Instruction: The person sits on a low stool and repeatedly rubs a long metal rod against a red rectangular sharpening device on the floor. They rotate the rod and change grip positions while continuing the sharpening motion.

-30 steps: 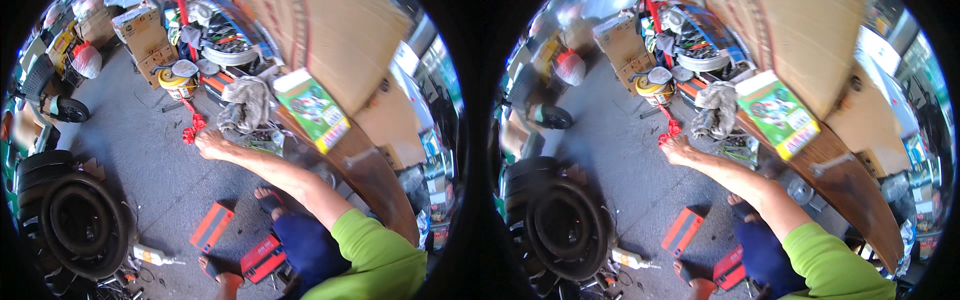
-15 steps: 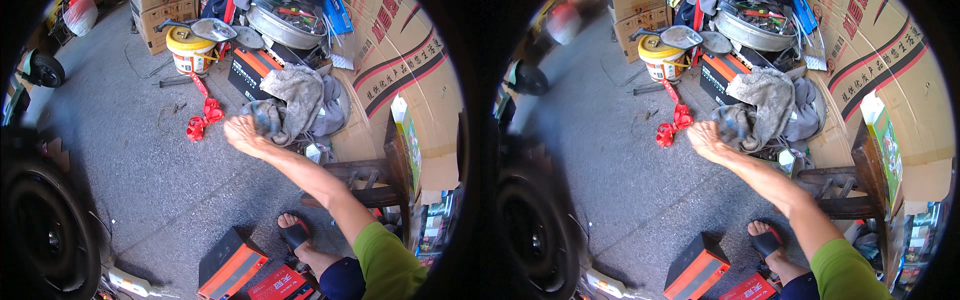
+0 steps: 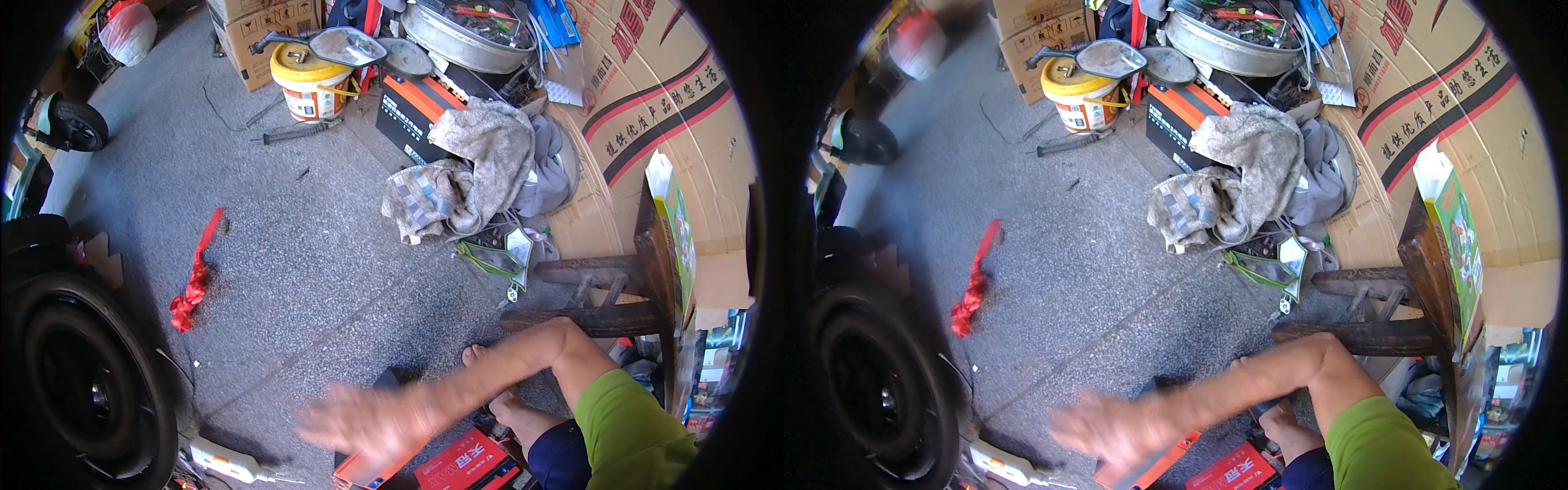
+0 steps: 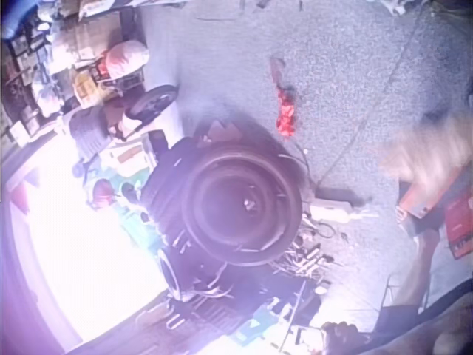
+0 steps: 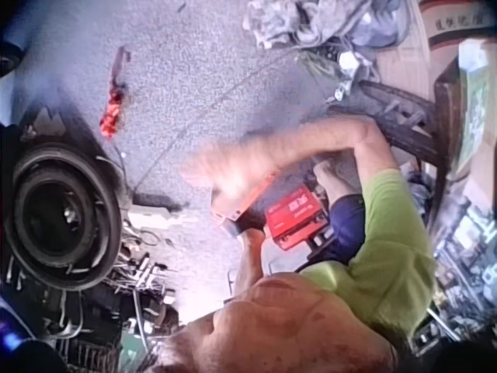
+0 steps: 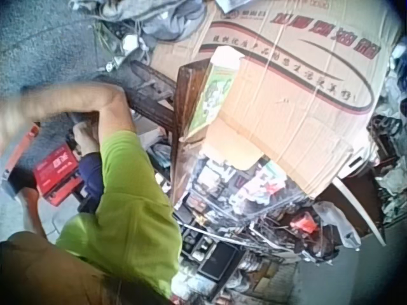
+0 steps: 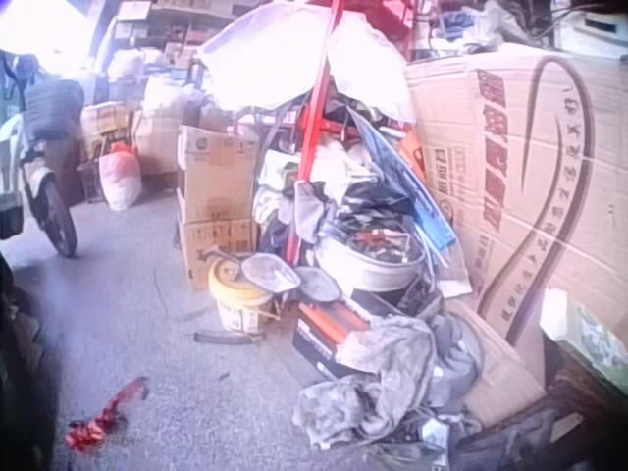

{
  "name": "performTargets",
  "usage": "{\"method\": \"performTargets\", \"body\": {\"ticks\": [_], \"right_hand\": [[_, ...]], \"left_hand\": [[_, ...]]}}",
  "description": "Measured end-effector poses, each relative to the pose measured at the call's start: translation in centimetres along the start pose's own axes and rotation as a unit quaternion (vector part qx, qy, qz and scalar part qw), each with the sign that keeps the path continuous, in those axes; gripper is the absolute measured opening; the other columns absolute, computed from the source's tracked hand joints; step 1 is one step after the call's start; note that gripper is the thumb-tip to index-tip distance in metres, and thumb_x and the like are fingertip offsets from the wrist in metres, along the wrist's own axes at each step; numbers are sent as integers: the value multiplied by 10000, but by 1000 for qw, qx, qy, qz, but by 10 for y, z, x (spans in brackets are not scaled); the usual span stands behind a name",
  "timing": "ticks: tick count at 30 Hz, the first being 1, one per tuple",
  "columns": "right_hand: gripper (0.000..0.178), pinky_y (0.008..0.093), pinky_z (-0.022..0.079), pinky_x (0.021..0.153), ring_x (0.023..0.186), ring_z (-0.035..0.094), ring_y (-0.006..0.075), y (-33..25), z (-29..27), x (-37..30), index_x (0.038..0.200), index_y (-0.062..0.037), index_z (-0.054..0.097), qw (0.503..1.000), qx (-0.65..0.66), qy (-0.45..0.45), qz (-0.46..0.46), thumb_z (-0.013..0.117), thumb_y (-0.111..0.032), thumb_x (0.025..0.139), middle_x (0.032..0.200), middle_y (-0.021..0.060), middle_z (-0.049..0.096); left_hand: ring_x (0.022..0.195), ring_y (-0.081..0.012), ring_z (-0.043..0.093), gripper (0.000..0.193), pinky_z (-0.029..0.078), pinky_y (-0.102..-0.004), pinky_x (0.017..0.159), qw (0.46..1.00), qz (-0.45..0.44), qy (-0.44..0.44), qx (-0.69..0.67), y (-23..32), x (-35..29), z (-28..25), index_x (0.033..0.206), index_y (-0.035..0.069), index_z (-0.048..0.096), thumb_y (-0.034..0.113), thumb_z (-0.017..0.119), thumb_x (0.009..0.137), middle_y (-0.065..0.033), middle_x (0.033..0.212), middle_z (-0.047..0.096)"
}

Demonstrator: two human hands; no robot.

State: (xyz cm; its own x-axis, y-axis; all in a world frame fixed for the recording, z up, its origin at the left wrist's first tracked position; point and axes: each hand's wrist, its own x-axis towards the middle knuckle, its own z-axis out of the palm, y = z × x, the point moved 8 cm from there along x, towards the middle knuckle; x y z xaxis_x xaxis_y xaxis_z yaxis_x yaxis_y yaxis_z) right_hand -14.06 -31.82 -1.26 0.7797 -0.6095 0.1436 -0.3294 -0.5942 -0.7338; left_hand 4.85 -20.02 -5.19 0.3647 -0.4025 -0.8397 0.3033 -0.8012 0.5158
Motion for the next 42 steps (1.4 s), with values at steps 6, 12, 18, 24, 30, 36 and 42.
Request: {"method": "performTargets", "body": {"ticks": [6, 12, 18, 24, 30, 36, 42], "right_hand": [[624, 557, 406, 928, 1106, 556, 387, -27, 46, -53, 1434, 18, 355, 948, -289, -114, 69, 502, -286, 910, 1375, 262, 459], [515, 488, 467, 737, 916, 596, 307, -29, 44, -56, 1366, 4, 451, 942, -327, -73, -15, 465, -257, 922, 1144, 182, 569], [558, 475, 477, 737, 883, 592, 275, -20, 39, -49, 1328, 45, 458, 946, -307, -96, -36, 539, -268, 873, 1049, 172, 575], [567, 458, 469, 737, 889, 588, 266, 25, -5, -41, 1313, 33, 467, 922, -337, -189, -20, 574, -266, 843, 1020, 151, 569], [708, 452, 470, 804, 1012, 570, 262, 106, -111, -11, 1279, 30, 470, 883, -398, -235, -82, 760, -211, 680, 1045, 130, 572], [968, 498, 458, 970, 1198, 496, 379, 220, -230, -9, 1342, 20, 386, 881, -404, -199, 145, 861, -279, 554, 1238, 224, 527], [876, 436, 515, 885, 1067, 589, 386, 247, -279, -12, 1219, 130, 446, 859, -359, -59, 361, 807, -312, 555, 1105, 275, 608]], "left_hand": [[1158, -350, 547, 360, 542, -462, 846, 1000, -4, 15, -10, -3, -7, -23, 1200, -33, 533, 252, 387, 1036, -187, 1181, 605], [1210, -382, 541, 373, 557, -493, 887, 998, -49, 5, -28, -4, -13, -39, 1203, -45, 522, 256, 371, 1040, -204, 1208, 599], [1132, -317, 608, 337, 575, -431, 844, 981, -183, -62, 18, -67, 13, 20, 1237, 6, 479, 257, 401, 1027, -205, 1233, 601], [1098, -284, 622, 356, 568, -395, 847, 956, -147, -204, -154, -59, 30, 119, 1291, 8, 499, 187, 455, 986, -169, 1235, 602], [1143, -312, 597, 376, 526, -453, 978, 892, -116, -289, -328, 2, 24, 235, 1323, -8, 469, 182, 456, 999, -166, 1257, 592], [1206, -343, 551, 399, 464, -459, 1051, 881, 66, -391, -259, 97, 66, 367, 1290, -58, 447, 254, 401, 1044, -220, 1317, 526], [1151, -384, 592, 362, 568, -441, 838, 896, 168, -374, -167, 139, 57, 335, 1164, 7, 385, 333, 461, 1026, -325, 1295, 509]]}}
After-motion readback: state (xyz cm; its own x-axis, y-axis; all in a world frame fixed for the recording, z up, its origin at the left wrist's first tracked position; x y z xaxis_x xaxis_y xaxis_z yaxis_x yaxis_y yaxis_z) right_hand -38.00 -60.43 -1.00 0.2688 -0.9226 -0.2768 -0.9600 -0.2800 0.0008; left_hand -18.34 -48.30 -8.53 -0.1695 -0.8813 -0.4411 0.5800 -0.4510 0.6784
